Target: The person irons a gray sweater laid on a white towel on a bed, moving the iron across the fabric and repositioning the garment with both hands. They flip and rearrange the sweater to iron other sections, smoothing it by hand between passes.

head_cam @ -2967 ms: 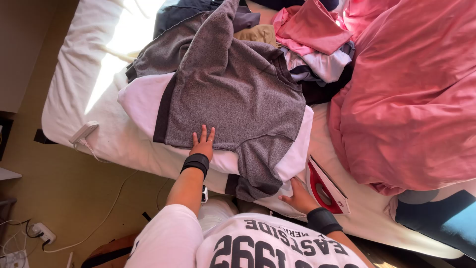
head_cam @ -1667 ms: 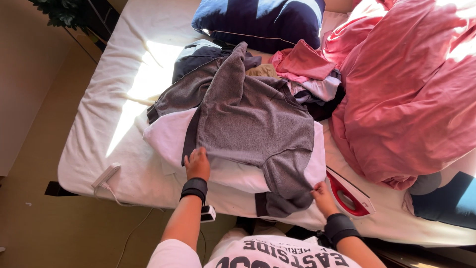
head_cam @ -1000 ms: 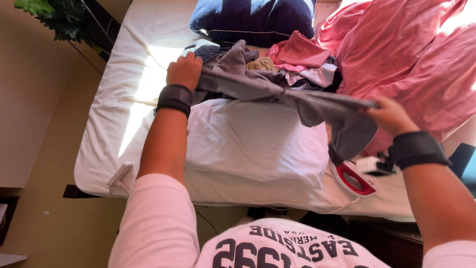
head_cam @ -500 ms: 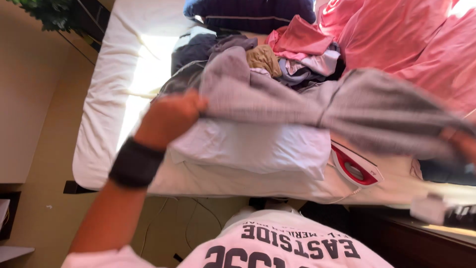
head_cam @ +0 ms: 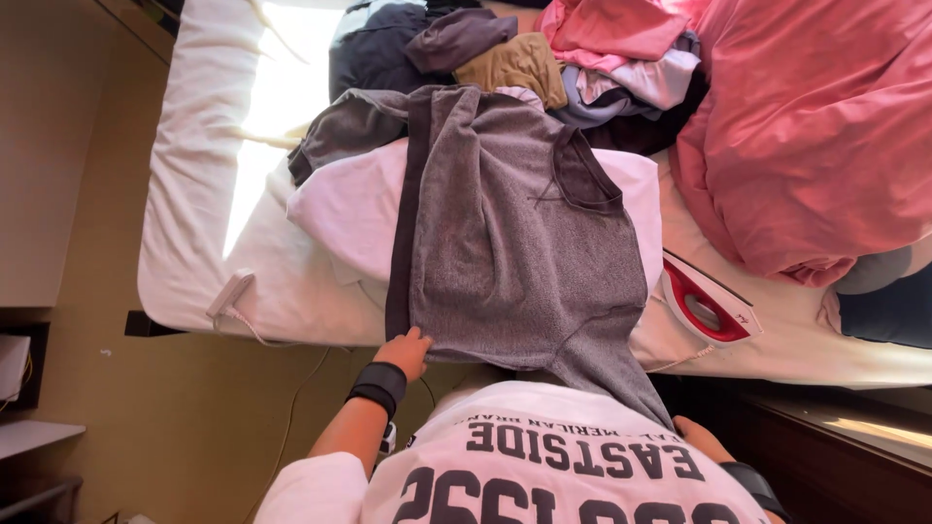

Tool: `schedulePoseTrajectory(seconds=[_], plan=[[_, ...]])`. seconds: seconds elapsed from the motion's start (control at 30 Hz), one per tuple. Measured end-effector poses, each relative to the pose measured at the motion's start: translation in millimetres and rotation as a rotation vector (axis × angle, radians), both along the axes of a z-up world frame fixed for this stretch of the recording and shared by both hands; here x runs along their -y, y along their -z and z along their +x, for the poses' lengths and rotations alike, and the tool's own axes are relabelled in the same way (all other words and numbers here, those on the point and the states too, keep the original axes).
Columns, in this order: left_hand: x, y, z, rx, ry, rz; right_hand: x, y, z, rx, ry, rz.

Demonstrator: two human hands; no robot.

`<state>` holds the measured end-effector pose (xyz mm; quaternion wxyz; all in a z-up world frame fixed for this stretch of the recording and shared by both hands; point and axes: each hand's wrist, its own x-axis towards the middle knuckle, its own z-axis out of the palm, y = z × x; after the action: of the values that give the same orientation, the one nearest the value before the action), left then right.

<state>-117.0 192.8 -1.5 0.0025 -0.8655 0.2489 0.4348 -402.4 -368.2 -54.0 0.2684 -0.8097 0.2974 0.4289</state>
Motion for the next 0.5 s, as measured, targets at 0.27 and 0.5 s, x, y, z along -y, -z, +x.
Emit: schedulePoseTrajectory(seconds=[0.27,0.5], plan=[[15.2,-7.9,54.1,0.078,-0.240,-0.134,11.2,-8.6,85.7,0.098,0.038,-0.005],[24.0,-12.7,139.5,0.240,-0.678,-0.391,-28.3,-111.1,258.6,0.396,-0.084,0.013]])
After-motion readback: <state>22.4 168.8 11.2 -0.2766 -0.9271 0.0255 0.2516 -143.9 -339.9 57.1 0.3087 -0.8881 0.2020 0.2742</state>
